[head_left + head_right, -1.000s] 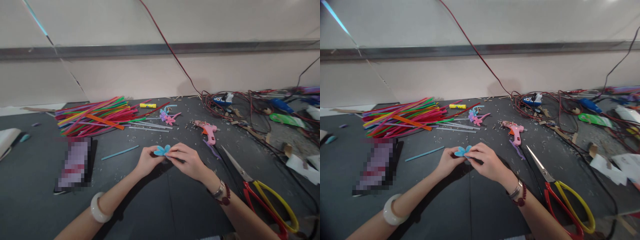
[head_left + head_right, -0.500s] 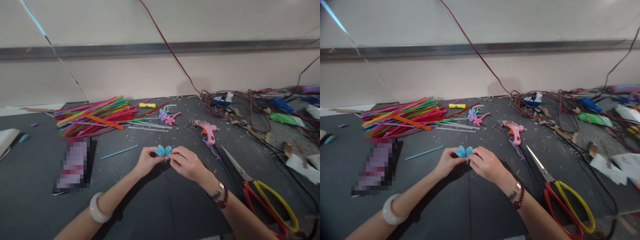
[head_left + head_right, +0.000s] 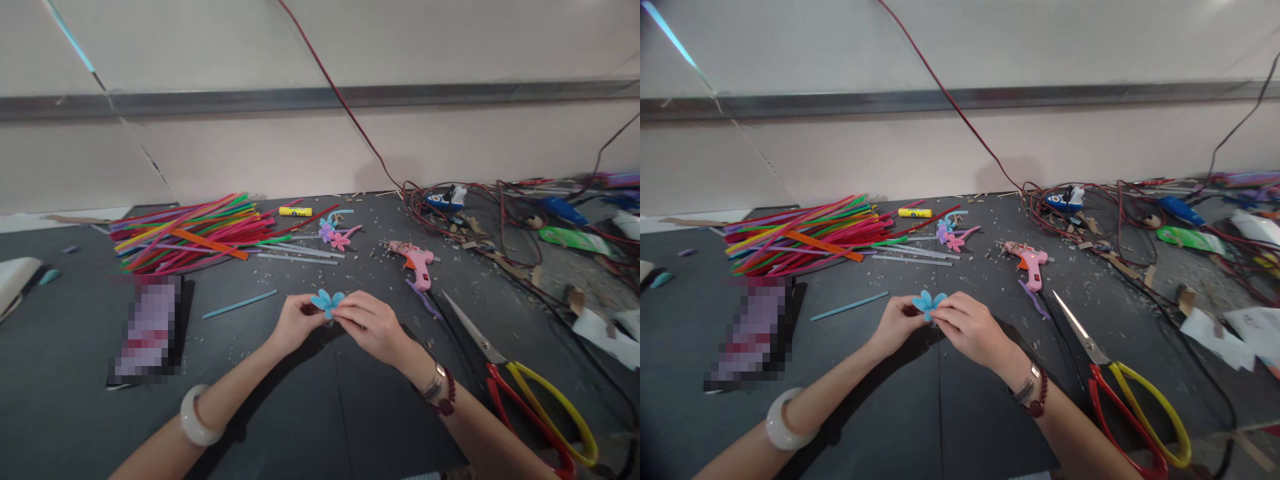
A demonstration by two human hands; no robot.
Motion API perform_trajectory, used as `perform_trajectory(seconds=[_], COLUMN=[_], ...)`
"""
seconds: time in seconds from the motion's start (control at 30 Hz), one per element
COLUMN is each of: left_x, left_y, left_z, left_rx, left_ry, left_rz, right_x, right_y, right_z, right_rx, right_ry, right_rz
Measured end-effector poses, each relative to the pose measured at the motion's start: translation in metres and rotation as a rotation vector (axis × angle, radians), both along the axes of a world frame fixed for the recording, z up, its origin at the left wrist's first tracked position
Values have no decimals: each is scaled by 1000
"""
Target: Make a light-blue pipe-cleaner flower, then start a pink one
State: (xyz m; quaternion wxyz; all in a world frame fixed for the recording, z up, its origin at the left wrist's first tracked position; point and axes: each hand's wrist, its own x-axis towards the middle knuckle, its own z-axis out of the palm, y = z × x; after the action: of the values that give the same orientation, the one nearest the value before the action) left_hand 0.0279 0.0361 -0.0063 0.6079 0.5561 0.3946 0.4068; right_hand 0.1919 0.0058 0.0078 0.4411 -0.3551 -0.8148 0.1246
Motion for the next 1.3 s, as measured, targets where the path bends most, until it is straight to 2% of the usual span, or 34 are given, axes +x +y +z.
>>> perform_trajectory(seconds=[0.17, 0.3, 0.43, 0.6, 0.73, 0.9, 1.13, 1.3], left_x=[0, -2, -2, -2, -2, -1, -3, -4], left_y=[0, 0, 1, 1, 2, 1, -2, -3], left_z=[-1, -1, 1, 2, 1, 1, -2, 0], left_rx=[50, 53, 22, 4, 7, 6, 99, 161], left_ry=[37, 41, 26, 22, 33, 31, 131, 217], left_rz=[-1, 15, 27, 79, 95, 78, 34, 69], right_x=[-2, -5, -3, 1, 3, 3, 0, -5], right_y=[-3, -4, -2, 6, 11, 10, 8, 5], right_z=[-1, 8, 13, 6, 5, 8, 5, 2], right_rx=[50, 1, -283, -740, -904, -941, -863, -828], right_ry=[-64, 81, 243, 422, 540, 576, 556, 557], right_rz=[29, -40, -123, 9, 8, 43, -7, -27])
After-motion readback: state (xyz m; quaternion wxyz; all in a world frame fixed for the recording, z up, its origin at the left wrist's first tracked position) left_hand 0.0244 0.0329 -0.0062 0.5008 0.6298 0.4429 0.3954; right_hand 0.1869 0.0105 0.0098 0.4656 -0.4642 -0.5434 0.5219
